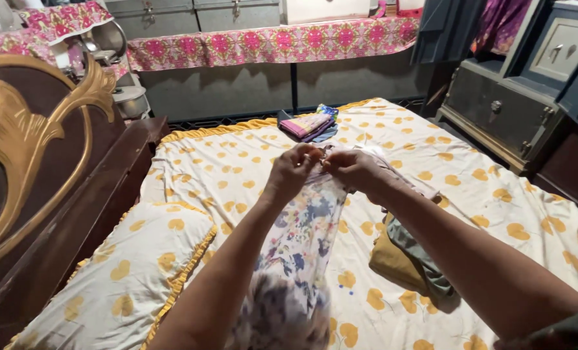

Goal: Organize clothes inside a metal wardrobe and fold clothes on a bed.

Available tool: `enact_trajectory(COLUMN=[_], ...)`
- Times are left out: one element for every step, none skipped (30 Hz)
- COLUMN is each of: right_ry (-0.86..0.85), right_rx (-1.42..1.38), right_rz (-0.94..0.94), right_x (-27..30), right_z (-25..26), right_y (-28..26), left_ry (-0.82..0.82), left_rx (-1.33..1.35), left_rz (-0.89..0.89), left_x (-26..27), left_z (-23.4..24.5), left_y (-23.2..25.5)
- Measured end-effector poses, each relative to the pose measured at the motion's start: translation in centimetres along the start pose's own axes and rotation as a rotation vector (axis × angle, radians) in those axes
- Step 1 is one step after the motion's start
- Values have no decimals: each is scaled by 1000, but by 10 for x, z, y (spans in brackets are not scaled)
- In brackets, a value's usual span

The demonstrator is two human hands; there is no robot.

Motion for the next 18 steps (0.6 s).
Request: enact_trajectory(right_ry=[50, 46, 78, 108, 104, 144, 182, 178, 291, 407, 406, 465, 524, 526, 554, 579, 579, 567], right_rx=[21, 19, 40, 61, 58, -75, -208, -208, -152, -97, -99, -97, -95, -98, -151, -203, -205, -341], right_rz=[-21, -23, -28, -37, -43, 35, 113, 114, 138, 161, 161, 142, 123, 119, 137, 157, 153, 195], right_x=[3, 3, 4, 6, 7, 7, 6, 5, 5, 7, 16, 26, 38, 44, 52, 58, 60, 60], right_z=[-3, -4, -3, -3, 2, 10, 19, 36, 58, 80, 90, 102, 114, 117, 122, 127, 130, 134], right_y=[-5, -9, -14, -17, -12, -13, -13, -2, 10, 21, 26, 33, 40, 41, 43, 43, 48, 51], left_ry=[-16, -14, -51, -90, -90, -169, -250, -246, -252, -262, -262, -236, -209, -213, -144, -73, -74, -24], left_rx=[-64, -66, -201, -336, -336, -406, -475, -476, -509, -542, -544, -507, -471, -472, -363, -254, -255, -129], left_rz=[23, 27, 60, 97, 105, 194, 283, 285, 327, 369, 370, 425, 479, 482, 480, 477, 480, 491], left_x=[7, 12, 17, 24, 35, 45, 55, 69, 83, 98, 104, 113, 121, 119, 117, 115, 107, 100], left_z=[1, 2, 1, 0, 0, -1, -3, 2, 7, 11, 16, 21, 25, 26, 29, 31, 28, 27], left_y=[12, 10, 7, 3, -8, -23, -37, -64, -93, -122, -134, -148, -162, -164, -165, -166, -145, -123])
Point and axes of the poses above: each hand's wrist, its own x-axis away from the middle knuckle, its own z-axis out of the back of the hand, y = z × x, the point moved 4 cm from there along -x, towards the middle knuckle, and after that the axes turned 1 degree about x, right-handed, at the moved point
